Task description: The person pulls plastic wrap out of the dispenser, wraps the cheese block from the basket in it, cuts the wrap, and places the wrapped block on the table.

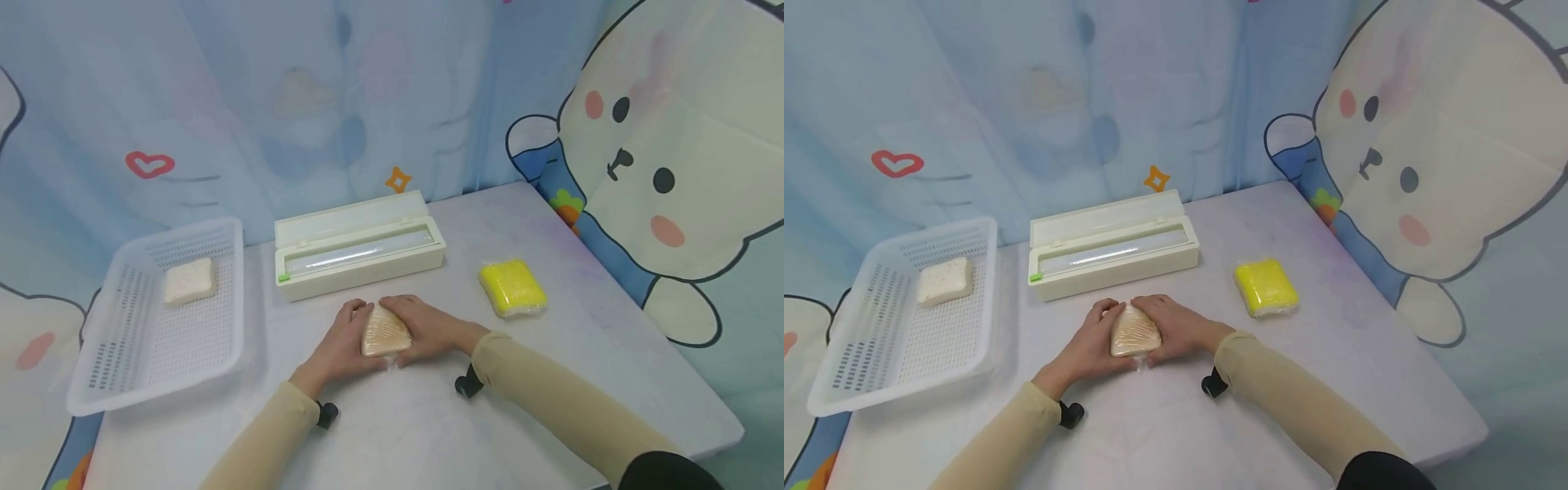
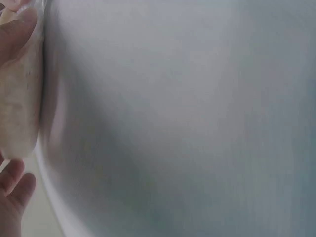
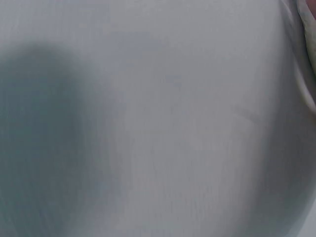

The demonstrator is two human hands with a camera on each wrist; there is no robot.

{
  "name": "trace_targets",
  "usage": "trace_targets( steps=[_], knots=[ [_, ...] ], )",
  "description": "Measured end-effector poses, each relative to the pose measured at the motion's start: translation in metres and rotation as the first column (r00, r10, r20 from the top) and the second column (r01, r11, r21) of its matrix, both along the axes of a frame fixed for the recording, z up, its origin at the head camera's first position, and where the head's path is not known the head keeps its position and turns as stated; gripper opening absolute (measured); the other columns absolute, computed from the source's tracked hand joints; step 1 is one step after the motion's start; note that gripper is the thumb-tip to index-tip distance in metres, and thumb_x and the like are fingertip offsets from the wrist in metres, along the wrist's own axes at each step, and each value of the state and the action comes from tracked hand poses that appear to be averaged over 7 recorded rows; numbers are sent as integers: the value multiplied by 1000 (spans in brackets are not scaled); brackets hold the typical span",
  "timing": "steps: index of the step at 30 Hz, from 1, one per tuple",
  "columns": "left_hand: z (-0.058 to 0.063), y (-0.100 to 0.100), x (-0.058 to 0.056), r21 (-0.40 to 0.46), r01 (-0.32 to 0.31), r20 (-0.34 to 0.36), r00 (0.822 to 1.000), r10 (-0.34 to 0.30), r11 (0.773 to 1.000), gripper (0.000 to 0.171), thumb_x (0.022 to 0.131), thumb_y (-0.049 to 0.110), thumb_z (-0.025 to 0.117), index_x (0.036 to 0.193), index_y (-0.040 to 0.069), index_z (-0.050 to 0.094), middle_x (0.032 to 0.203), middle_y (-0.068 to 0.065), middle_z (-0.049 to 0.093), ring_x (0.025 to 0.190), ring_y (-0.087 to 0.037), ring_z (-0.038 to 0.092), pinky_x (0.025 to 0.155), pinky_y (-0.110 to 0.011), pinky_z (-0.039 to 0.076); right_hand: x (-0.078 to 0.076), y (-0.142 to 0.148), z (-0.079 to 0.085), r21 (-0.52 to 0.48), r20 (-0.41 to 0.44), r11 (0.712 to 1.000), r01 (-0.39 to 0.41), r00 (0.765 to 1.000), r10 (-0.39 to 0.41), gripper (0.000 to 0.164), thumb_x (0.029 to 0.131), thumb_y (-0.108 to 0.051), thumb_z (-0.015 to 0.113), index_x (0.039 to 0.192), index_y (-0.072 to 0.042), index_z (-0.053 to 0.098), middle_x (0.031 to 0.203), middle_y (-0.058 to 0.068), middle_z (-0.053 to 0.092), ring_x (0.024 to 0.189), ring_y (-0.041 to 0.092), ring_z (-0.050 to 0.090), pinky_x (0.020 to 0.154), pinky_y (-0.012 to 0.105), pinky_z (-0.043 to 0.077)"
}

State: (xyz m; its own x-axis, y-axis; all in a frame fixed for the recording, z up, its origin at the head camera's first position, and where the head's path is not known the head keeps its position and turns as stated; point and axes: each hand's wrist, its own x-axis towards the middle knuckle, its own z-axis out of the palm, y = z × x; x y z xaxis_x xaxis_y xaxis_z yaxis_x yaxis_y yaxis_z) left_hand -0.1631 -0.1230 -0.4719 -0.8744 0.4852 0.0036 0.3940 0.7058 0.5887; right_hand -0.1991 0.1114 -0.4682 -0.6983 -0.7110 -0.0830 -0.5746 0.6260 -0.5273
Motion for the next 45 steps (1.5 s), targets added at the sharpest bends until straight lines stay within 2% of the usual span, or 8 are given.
trace_targets(
  steps=[10,16,22,26,30,36,42,45],
  knots=[
    [2,-8,-1,-50,40,-111,993,-45,998,99,71,33,95,149,0,44,148,-17,47,135,-32,52,114,-44,46,0,8,2,18,-3,1000,18,1000,-18,106,77,-43,89,160,-14,31,160,9,38,144,28,44,119,47,41],
    [-1,-11,1,106,-35,35,999,31,994,92,77,28,88,150,2,40,148,-15,49,130,-30,56,110,-45,49,-1,10,2,-83,62,994,66,996,-61,87,81,-35,86,151,-8,41,156,9,48,142,28,48,119,47,40],
    [21,-10,0,371,-229,238,960,146,900,54,91,24,77,132,6,46,147,-18,55,133,-34,58,107,-49,52,-5,5,25,-249,199,944,217,965,-169,47,93,-30,73,133,-10,61,146,11,54,128,28,56,110,48,49],
    [32,-3,-3,403,-364,289,921,261,839,40,101,36,64,124,6,53,144,-18,59,128,-36,63,101,-48,56,-6,-1,36,-293,265,884,364,919,-291,40,102,-39,61,130,-11,59,135,12,59,117,28,62,102,44,55],
    [35,5,-5,356,-461,267,884,384,813,47,106,47,51,126,5,59,131,-21,66,105,-32,73,84,-38,62,-4,-6,39,-314,324,844,434,885,-335,38,106,-39,53,130,-9,51,137,16,58,126,34,62,100,42,57],
    [38,10,-3,239,-505,189,862,470,830,56,110,50,37,132,3,59,111,-19,75,80,-27,77,64,-31,56,-1,-9,36,-301,316,843,446,881,-353,42,107,-29,54,141,-5,49,138,18,58,113,30,66,94,38,60],
    [35,8,-1,220,-427,216,898,383,877,48,111,39,36,143,3,41,108,-18,77,82,-25,77,66,-29,49,-2,-12,37,-273,220,837,474,878,-426,45,106,-33,54,139,-3,54,120,15,67,98,22,64,79,30,58],
    [34,7,0,230,-415,262,898,354,880,44,110,35,39,141,4,43,109,-16,76,82,-24,77,66,-28,48,-3,-12,36,-264,219,839,477,876,-429,47,105,-31,55,145,-8,49,107,14,68,84,20,65,70,29,56]
  ],
)
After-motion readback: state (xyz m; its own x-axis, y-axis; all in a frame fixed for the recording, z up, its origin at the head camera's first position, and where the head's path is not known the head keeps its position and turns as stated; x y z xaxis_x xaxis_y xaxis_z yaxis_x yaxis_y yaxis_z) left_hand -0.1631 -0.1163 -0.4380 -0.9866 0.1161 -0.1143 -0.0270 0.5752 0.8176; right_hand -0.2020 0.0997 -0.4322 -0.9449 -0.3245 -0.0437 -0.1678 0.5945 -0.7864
